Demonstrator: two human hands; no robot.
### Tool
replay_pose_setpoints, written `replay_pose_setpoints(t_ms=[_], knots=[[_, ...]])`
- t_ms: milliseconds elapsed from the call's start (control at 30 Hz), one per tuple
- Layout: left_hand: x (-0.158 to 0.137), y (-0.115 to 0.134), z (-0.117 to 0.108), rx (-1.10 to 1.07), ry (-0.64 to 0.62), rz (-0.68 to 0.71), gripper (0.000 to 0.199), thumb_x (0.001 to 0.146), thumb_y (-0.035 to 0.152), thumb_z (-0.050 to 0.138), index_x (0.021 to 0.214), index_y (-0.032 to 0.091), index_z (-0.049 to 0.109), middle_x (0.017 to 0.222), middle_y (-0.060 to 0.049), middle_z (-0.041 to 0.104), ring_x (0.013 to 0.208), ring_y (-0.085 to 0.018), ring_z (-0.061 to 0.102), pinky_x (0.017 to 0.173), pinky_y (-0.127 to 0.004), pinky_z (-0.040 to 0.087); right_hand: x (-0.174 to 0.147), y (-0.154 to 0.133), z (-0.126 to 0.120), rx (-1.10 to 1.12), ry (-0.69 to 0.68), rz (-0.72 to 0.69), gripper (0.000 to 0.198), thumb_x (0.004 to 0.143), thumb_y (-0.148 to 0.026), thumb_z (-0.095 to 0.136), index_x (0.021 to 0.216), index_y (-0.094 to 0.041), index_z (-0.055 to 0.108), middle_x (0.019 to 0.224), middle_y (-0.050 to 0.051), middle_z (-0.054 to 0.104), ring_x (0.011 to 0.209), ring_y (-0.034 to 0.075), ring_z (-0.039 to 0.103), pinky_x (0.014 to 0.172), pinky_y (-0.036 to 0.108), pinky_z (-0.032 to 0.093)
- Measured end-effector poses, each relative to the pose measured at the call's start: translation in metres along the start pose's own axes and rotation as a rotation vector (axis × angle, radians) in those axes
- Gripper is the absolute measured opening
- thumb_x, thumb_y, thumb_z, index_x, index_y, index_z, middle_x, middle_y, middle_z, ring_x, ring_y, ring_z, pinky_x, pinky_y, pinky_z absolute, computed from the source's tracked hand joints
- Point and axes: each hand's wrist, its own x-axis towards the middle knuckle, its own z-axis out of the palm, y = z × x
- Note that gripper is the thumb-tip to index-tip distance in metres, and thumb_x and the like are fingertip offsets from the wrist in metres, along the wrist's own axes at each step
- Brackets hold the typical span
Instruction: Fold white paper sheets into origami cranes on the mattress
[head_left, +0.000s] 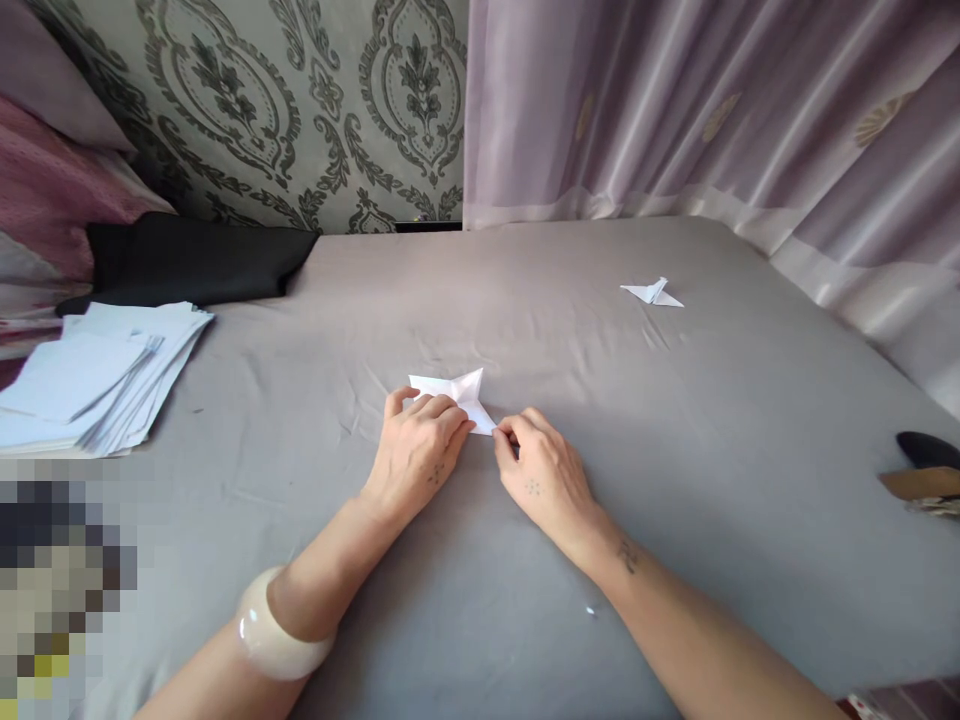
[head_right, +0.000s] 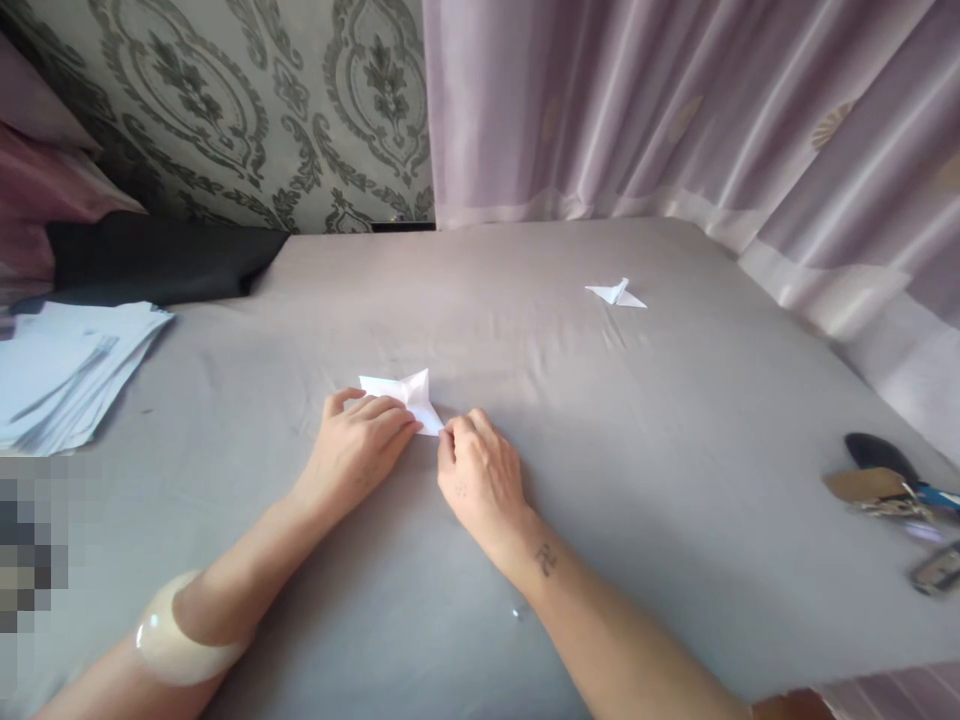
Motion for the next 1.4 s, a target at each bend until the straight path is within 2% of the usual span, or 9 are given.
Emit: replay_pose_setpoints(t_ms=[300, 533, 667, 800, 867, 967, 1067, 1267, 1400], knots=[[0.003, -0.001, 0.002, 0.017, -0.019, 0.010, 0.029, 0.099, 0.026, 0.042, 0.080, 0.019, 0.063, 0.081, -0.001, 0.069, 0.073, -0.017, 0.061, 0.093, -0.041, 0.033, 0.002, -0.004, -0.001, -0.132, -0.038, -0.015, 0.019, 0.095, -0.021, 0.046, 0.080, -0.018, 0.057, 0.085, 0.006, 0.062, 0.065, 0.017, 0.060, 0.056, 0.029, 0.035], [0.006, -0.002, 0.004, 0.032, -0.024, 0.014, 0.029, 0.098, 0.025, 0.044, 0.075, 0.019, 0.060, 0.076, -0.001, 0.067, 0.072, -0.017, 0.061, 0.093, -0.041, 0.033, 0.003, -0.006, -0.004, -0.133, -0.087, -0.015, 0.018, 0.096, -0.021, 0.044, 0.083, -0.018, 0.056, 0.085, 0.007, 0.061, 0.069, 0.019, 0.061, 0.058, 0.030, 0.039], [0.007, -0.003, 0.004, 0.028, -0.020, 0.024, 0.029, 0.098, 0.026, 0.043, 0.074, 0.019, 0.060, 0.075, -0.001, 0.067, 0.070, -0.017, 0.060, 0.092, -0.042, 0.033, 0.005, 0.004, -0.005, -0.045, -0.058, -0.021, 0.012, 0.094, -0.018, 0.047, 0.084, -0.019, 0.054, 0.086, 0.005, 0.060, 0.066, 0.017, 0.059, 0.057, 0.029, 0.040], [0.007, -0.003, 0.003, 0.035, -0.027, 0.036, 0.027, 0.097, 0.024, 0.045, 0.075, 0.019, 0.060, 0.076, -0.001, 0.067, 0.070, -0.017, 0.060, 0.093, -0.042, 0.032, 0.002, 0.015, -0.011, 0.134, -0.017, -0.021, 0.008, 0.090, -0.015, 0.051, 0.086, -0.020, 0.056, 0.088, 0.003, 0.060, 0.072, 0.015, 0.061, 0.065, 0.027, 0.045], [0.007, -0.003, 0.002, 0.041, -0.033, 0.040, 0.025, 0.096, 0.022, 0.046, 0.075, 0.019, 0.060, 0.077, -0.001, 0.067, 0.070, -0.017, 0.060, 0.093, -0.042, 0.032, -0.001, 0.015, -0.013, 0.200, 0.047, -0.042, 0.014, 0.090, -0.012, 0.047, 0.092, -0.020, 0.059, 0.091, 0.004, 0.062, 0.079, 0.016, 0.062, 0.071, 0.028, 0.048], [0.007, -0.002, 0.000, 0.044, -0.037, 0.044, 0.025, 0.096, 0.022, 0.045, 0.076, 0.019, 0.059, 0.076, -0.002, 0.066, 0.070, -0.017, 0.060, 0.092, -0.042, 0.033, -0.008, 0.006, -0.012, 0.243, 0.110, -0.179, 0.028, 0.092, -0.008, 0.038, 0.104, -0.021, 0.060, 0.098, 0.006, 0.066, 0.093, 0.018, 0.062, 0.082, 0.031, 0.049], [0.008, -0.001, 0.000, 0.046, -0.034, 0.052, 0.025, 0.096, 0.021, 0.044, 0.076, 0.019, 0.059, 0.075, -0.002, 0.065, 0.070, -0.018, 0.059, 0.090, -0.042, 0.034, -0.014, -0.004, -0.008, 0.186, 0.077, -0.284, 0.036, 0.091, -0.003, 0.035, 0.111, -0.021, 0.060, 0.104, 0.007, 0.068, 0.100, 0.020, 0.060, 0.087, 0.033, 0.050], [0.007, -0.002, 0.003, 0.027, -0.020, 0.044, 0.024, 0.096, 0.021, 0.045, 0.076, 0.019, 0.059, 0.076, -0.002, 0.066, 0.073, -0.018, 0.060, 0.090, -0.042, 0.033, -0.023, -0.015, -0.006, -0.077, -0.026, -0.328, 0.045, 0.086, 0.005, 0.033, 0.118, -0.015, 0.058, 0.110, 0.012, 0.065, 0.104, 0.024, 0.057, 0.087, 0.038, 0.051], [0.004, -0.006, 0.007, -0.013, -0.009, -0.012, 0.016, 0.094, 0.024, 0.049, 0.083, 0.019, 0.058, 0.084, -0.003, 0.067, 0.079, -0.019, 0.061, 0.092, -0.043, 0.032, -0.026, -0.023, -0.007, -0.178, -0.054, -0.317, 0.035, 0.093, -0.008, 0.039, 0.123, -0.011, 0.056, 0.107, 0.015, 0.063, 0.097, 0.026, 0.056, 0.084, 0.039, 0.050]])
